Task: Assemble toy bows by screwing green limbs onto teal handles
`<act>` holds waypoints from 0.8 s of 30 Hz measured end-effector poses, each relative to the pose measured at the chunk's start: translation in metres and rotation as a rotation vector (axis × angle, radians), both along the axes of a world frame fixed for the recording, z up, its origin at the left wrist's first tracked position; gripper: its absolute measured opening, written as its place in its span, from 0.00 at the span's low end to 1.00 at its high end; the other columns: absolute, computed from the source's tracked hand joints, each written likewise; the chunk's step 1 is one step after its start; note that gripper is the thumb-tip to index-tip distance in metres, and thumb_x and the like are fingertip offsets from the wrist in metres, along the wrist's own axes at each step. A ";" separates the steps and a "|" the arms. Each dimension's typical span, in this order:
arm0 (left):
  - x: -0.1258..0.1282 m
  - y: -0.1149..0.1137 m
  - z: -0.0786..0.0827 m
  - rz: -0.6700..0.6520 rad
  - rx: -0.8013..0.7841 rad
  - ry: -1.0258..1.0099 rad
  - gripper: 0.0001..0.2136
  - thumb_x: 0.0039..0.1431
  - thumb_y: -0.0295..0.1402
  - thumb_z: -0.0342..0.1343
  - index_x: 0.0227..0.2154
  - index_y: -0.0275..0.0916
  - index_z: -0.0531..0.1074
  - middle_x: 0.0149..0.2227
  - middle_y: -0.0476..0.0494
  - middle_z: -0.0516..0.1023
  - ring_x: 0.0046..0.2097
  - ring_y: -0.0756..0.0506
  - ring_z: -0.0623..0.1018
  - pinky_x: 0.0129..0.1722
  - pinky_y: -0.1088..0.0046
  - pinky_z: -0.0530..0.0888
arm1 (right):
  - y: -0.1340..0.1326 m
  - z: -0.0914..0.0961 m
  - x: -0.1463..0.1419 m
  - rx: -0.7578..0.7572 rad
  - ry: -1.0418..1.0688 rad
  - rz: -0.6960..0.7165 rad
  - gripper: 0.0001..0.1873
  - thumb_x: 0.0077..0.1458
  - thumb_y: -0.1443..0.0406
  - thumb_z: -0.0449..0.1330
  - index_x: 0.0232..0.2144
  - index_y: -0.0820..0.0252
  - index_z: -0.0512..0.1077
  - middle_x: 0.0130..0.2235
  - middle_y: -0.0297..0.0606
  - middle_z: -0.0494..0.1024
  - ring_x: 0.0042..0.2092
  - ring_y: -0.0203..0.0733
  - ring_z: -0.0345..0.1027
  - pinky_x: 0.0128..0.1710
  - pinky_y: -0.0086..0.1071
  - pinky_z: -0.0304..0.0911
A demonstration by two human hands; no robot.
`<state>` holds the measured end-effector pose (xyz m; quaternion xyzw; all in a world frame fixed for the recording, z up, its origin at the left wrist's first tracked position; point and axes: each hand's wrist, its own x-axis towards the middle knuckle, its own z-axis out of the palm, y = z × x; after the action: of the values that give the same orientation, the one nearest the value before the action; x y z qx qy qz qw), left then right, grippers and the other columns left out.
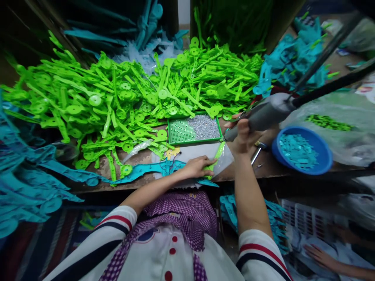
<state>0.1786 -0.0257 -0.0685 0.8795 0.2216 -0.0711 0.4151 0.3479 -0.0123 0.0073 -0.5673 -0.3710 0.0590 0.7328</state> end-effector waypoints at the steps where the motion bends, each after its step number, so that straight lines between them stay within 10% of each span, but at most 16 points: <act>1: 0.000 -0.001 0.002 0.000 0.001 0.009 0.31 0.64 0.50 0.54 0.68 0.52 0.58 0.57 0.44 0.70 0.59 0.39 0.72 0.56 0.66 0.70 | -0.004 -0.003 0.009 0.015 -0.008 -0.055 0.27 0.53 0.37 0.56 0.28 0.52 0.69 0.21 0.31 0.67 0.19 0.38 0.66 0.19 0.35 0.62; 24: -0.004 -0.003 0.004 0.052 -0.031 0.033 0.31 0.62 0.51 0.56 0.67 0.55 0.60 0.58 0.47 0.70 0.59 0.41 0.73 0.57 0.68 0.69 | 0.021 -0.058 0.045 -0.038 0.185 -0.057 0.23 0.46 0.41 0.61 0.22 0.51 0.64 0.16 0.28 0.64 0.17 0.35 0.57 0.18 0.33 0.54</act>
<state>0.1751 -0.0288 -0.0644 0.8655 0.2501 -0.0782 0.4268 0.3927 0.0089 -0.0504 -0.5837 -0.2842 0.0974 0.7544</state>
